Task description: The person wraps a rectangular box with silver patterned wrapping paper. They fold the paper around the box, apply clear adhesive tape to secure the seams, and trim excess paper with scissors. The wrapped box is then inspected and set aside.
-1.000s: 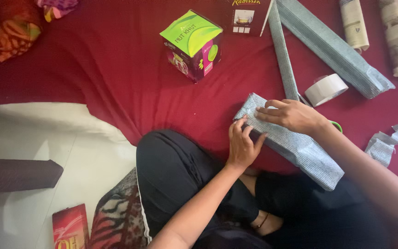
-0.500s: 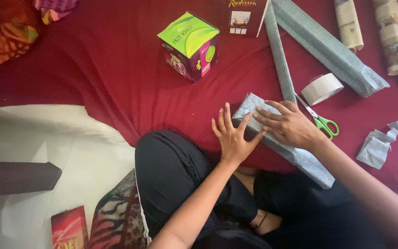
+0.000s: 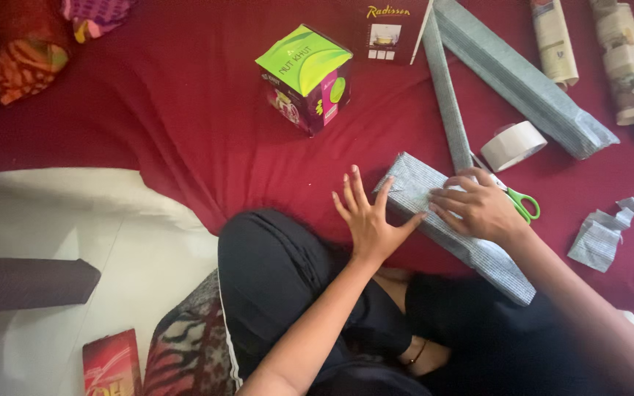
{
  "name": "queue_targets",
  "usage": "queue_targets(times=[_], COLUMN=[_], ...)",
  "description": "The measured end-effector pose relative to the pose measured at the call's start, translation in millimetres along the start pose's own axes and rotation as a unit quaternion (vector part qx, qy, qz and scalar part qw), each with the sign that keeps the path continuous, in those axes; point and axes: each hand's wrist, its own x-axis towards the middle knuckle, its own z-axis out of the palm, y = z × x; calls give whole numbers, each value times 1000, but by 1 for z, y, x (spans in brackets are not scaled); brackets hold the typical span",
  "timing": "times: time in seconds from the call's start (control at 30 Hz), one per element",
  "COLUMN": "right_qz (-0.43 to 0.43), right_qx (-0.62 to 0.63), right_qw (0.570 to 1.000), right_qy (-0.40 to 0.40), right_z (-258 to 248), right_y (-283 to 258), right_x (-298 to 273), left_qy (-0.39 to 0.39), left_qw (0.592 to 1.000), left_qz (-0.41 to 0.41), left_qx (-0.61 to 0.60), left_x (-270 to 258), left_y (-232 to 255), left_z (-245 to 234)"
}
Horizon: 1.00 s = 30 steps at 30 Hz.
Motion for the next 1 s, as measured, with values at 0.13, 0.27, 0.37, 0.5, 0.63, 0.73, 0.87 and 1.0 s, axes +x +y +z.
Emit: queue_targets(times=[0.13,0.27,0.37,0.5,0.63,0.73,0.87,1.0], right_qz=[99,105,119,151,159,169,173,187], right_qx=[18,33,22,2,38,47,53,59], right_qw=[994,994,993,988,986,984,982,975], right_qy=[40,23,-9,-24,7,18,59,102], right_z=[0,1,0,5,5,4,5,6], right_y=[-11,-32,-37,-39,-40,-40,-41,-43], right_x=[6,31,38,29,21,19,13,8], left_qy=[-22,-9,-22,-16,-12,-9,-6,-37], left_qw=[1000,1000,1000,1000,1000,1000,1000,999], left_qz=[9,9,8,7,10,16,24,20], left_qx=[-7,-19,-4,-18,-20,-19,-13,-11], left_x=[1,-3,-1,-1,1,1,0,1], left_y=[-2,-2,-1,0,1,1,0,-3], left_z=[3,1,0,0,-2,-3,-1,1])
